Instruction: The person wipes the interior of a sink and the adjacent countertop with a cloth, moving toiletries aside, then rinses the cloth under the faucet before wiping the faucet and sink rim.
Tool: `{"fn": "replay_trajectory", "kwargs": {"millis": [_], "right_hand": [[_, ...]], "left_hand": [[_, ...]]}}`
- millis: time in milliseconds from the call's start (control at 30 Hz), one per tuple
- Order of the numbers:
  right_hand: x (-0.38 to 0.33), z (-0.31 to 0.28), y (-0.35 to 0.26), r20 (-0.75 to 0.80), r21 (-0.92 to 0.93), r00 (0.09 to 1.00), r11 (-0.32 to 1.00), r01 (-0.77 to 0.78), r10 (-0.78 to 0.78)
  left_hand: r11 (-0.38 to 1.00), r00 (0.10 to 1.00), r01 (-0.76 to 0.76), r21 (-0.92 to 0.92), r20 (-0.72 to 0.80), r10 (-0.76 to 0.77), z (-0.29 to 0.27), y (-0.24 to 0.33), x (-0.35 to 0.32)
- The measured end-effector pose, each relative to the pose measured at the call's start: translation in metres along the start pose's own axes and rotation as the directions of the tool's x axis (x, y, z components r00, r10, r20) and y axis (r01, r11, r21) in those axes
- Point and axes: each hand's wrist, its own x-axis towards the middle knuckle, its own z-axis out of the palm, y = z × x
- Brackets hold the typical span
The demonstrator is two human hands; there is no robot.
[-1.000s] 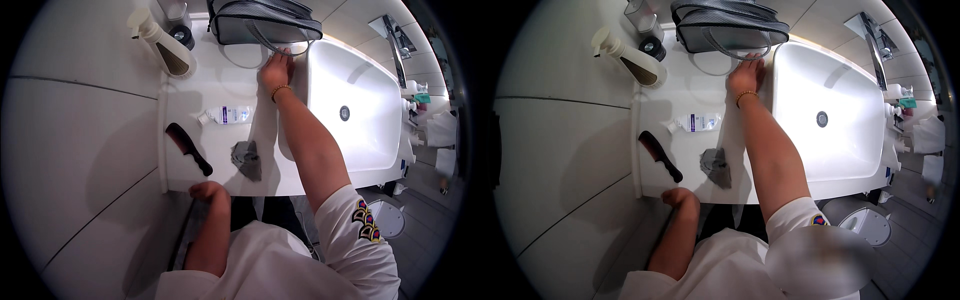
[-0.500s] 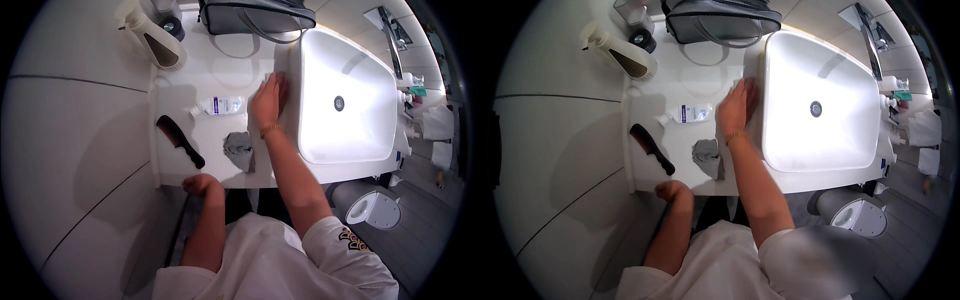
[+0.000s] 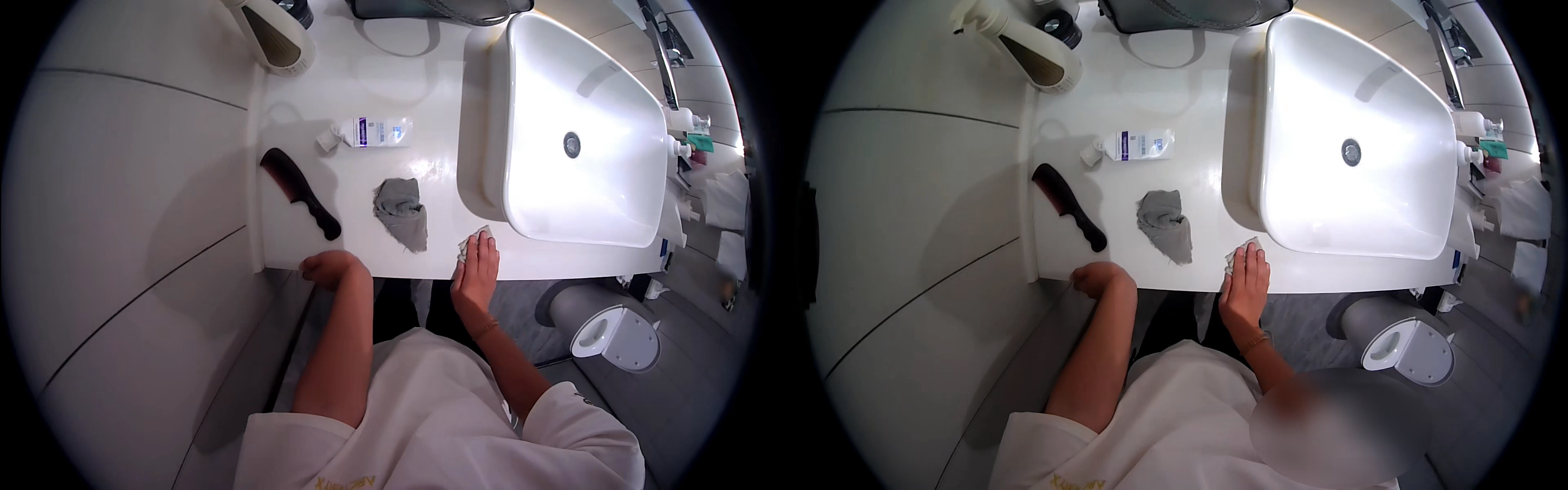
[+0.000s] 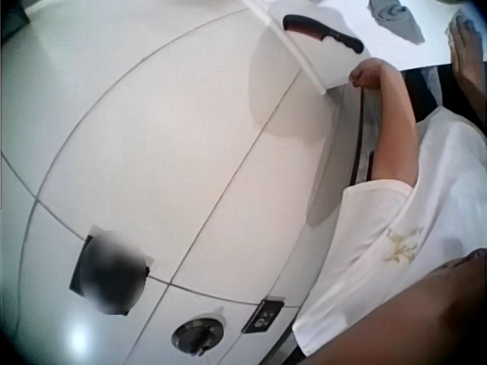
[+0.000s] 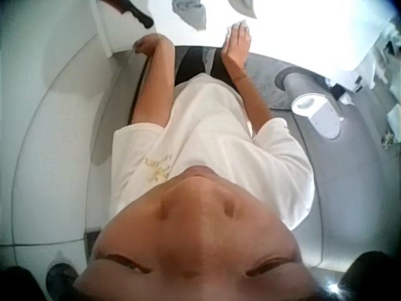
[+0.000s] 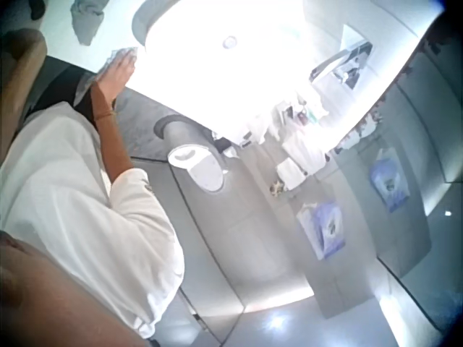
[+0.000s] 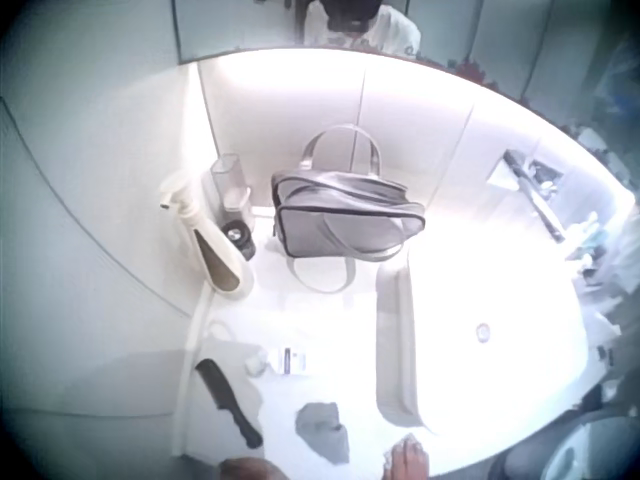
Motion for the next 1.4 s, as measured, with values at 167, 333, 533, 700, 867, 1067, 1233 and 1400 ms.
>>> {"fn": "replay_trajectory", "kwargs": {"millis": [167,333,533,700,867,1067,1233,1400], "right_hand": [[0.016,0.013,-0.012,-0.029,0.010,0.997,0.998,0.065,-0.065],[0.089,0.005,-0.030,-0.143,0.102,0.964,0.965,0.241,-0.226],[0.056,-0.012,-0.004,0.045,0.100,0.974,0.971,0.217,-0.222],[0.018,-0.026,0.071,-0.102,0.020,0.995,1.000,0.009,-0.006],[0.014,-0.008,0.058,-0.192,-0.069,0.977,0.992,-0.110,0.095],[0.039,-0.010,0.001,0.007,0.057,0.975,0.974,0.221,-0.222],[0.091,-0.015,-0.006,-0.071,0.138,0.903,0.893,0.429,-0.423],[0.089,-0.019,0.006,0.010,0.148,0.865,0.856,0.495,-0.502]], "left_hand": [[1.000,0.999,0.023,0.005,0.034,-0.024,-0.004,0.002,-0.003],[0.999,0.997,0.043,-0.016,0.057,-0.042,-0.007,0.005,-0.005],[1.000,0.999,0.017,-0.004,0.041,-0.017,0.002,-0.004,0.007],[1.000,0.999,0.016,0.012,0.036,-0.016,-0.004,0.001,0.001],[0.999,0.999,-0.021,-0.047,0.032,0.023,0.001,-0.004,0.000],[0.999,0.999,-0.035,-0.010,0.037,0.035,0.000,-0.004,0.003],[0.999,0.998,-0.032,-0.023,0.049,0.033,0.000,-0.005,0.005],[0.998,0.999,-0.005,-0.065,0.037,0.008,0.003,-0.005,0.005]]}}
